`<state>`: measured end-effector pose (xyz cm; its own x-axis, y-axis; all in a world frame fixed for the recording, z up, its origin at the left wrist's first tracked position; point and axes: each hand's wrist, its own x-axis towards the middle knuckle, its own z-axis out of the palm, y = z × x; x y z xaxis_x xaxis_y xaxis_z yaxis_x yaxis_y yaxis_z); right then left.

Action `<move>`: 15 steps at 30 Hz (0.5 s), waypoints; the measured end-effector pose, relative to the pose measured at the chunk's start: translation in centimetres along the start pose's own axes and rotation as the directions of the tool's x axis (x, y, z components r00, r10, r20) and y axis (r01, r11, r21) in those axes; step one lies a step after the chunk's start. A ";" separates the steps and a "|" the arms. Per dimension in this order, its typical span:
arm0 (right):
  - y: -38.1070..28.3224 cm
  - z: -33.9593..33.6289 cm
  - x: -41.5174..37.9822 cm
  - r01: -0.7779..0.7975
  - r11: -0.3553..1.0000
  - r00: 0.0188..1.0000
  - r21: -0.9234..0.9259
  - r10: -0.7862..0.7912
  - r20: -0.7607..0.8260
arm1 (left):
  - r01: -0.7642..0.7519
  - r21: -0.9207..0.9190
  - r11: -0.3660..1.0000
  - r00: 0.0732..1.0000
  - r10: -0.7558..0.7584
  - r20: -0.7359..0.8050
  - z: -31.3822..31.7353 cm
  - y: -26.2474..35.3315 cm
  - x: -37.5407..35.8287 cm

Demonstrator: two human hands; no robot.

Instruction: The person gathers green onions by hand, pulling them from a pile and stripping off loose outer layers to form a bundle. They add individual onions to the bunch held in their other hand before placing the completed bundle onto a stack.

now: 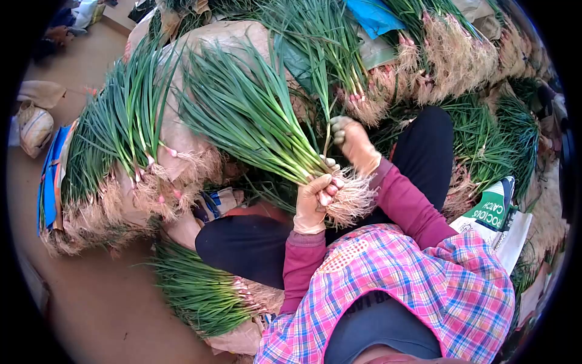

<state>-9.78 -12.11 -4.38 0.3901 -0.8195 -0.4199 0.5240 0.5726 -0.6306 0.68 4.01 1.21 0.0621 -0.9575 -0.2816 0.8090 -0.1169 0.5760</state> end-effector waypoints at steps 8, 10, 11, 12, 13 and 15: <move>-2.1 2.4 -0.1 -0.173 0.985 0.865 -0.006 0.155 0.477 | 0.091 -0.170 0.981 0.994 -0.079 0.077 -0.2 0.5 -0.2; -1.9 2.7 0.3 -0.125 0.986 0.886 -0.112 0.162 0.434 | 0.067 -0.105 0.992 0.998 -0.067 0.007 -0.5 0.1 -0.2; -1.9 3.1 -0.3 -0.138 0.973 0.895 -0.185 0.202 0.397 | 0.003 -0.012 1.000 0.999 -0.004 -0.039 -0.6 -0.3 -0.2; -1.5 3.4 -0.1 -0.161 0.978 0.895 -0.130 0.201 0.398 | 0.030 -0.018 0.999 0.999 -0.031 -0.014 -1.0 -0.2 -0.2; -1.0 3.3 0.0 -0.186 0.979 0.897 -0.078 0.202 0.394 | 0.060 -0.028 0.998 0.998 -0.060 0.010 -1.2 -0.1 -0.3; -0.3 2.9 0.1 -0.273 0.959 0.869 0.078 0.211 0.448 | 0.058 -0.025 0.998 0.997 -0.057 0.046 -1.6 -0.3 0.0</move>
<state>-7.70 -12.34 -2.34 0.7884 -0.5796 -0.2059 0.4550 0.7749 -0.4387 1.38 4.49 -0.19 -0.0110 -0.9606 -0.2778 0.8258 -0.1654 0.5392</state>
